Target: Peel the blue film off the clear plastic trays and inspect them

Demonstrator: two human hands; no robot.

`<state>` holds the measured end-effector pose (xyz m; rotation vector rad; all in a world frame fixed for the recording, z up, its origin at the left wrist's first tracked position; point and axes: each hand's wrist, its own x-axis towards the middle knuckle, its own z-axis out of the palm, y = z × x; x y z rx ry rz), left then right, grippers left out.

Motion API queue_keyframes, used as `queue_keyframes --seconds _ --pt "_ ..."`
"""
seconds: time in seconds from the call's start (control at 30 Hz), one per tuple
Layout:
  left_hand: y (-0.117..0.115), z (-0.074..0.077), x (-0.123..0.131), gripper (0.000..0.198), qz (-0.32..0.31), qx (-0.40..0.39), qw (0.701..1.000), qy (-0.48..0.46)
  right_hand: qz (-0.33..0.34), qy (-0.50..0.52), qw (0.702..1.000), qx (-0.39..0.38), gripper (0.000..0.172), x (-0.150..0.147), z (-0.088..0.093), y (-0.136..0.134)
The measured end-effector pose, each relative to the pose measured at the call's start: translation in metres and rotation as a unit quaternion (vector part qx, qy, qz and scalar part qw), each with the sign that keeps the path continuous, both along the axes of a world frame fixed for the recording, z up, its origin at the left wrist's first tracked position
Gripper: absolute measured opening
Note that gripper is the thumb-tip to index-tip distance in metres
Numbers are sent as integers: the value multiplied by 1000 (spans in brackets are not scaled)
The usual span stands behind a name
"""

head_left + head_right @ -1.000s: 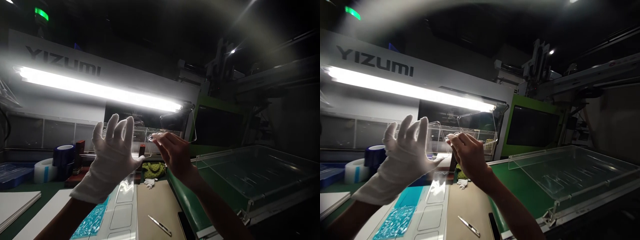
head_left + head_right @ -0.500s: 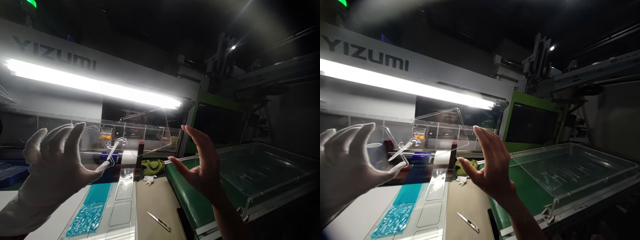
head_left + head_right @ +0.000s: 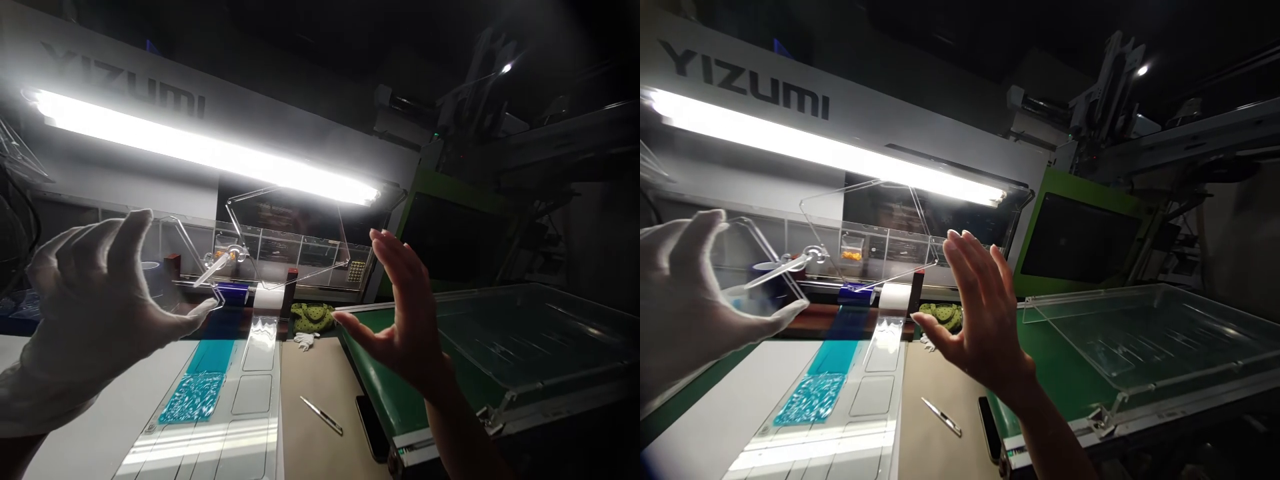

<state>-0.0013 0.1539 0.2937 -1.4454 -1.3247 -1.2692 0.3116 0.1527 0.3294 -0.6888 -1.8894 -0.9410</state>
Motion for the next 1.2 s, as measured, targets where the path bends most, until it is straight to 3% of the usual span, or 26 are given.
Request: queue_keyframes --seconds 0.2,0.37,0.47,0.57,0.73,0.83,0.93,1.03,1.2 --pt "4 -4 0 122 59 -28 996 62 -26 -4 1000 -15 83 3 -6 2" --pt "6 -34 3 116 65 -147 975 152 -31 -37 997 -53 87 10 -15 -2" --pt "2 -58 8 109 37 -259 942 211 -33 -122 982 -142 95 10 -28 -1" --pt "-3 -75 13 107 -13 -318 920 229 -20 -218 945 -241 111 3 -49 8" --pt "-3 -86 15 106 -74 -356 909 202 7 -269 904 -332 134 -9 -82 26" --pt "-2 -91 12 106 -96 -346 915 183 27 -260 896 -360 133 -9 -89 31" --pt "-3 -98 8 108 -149 -340 916 154 46 -231 891 -389 130 -7 -94 33" --pt "-7 -109 13 109 -248 -347 900 96 74 -198 877 -433 129 -8 -107 35" --pt "-9 -134 41 105 -444 -362 816 -76 155 -149 834 -508 135 -13 -140 41"
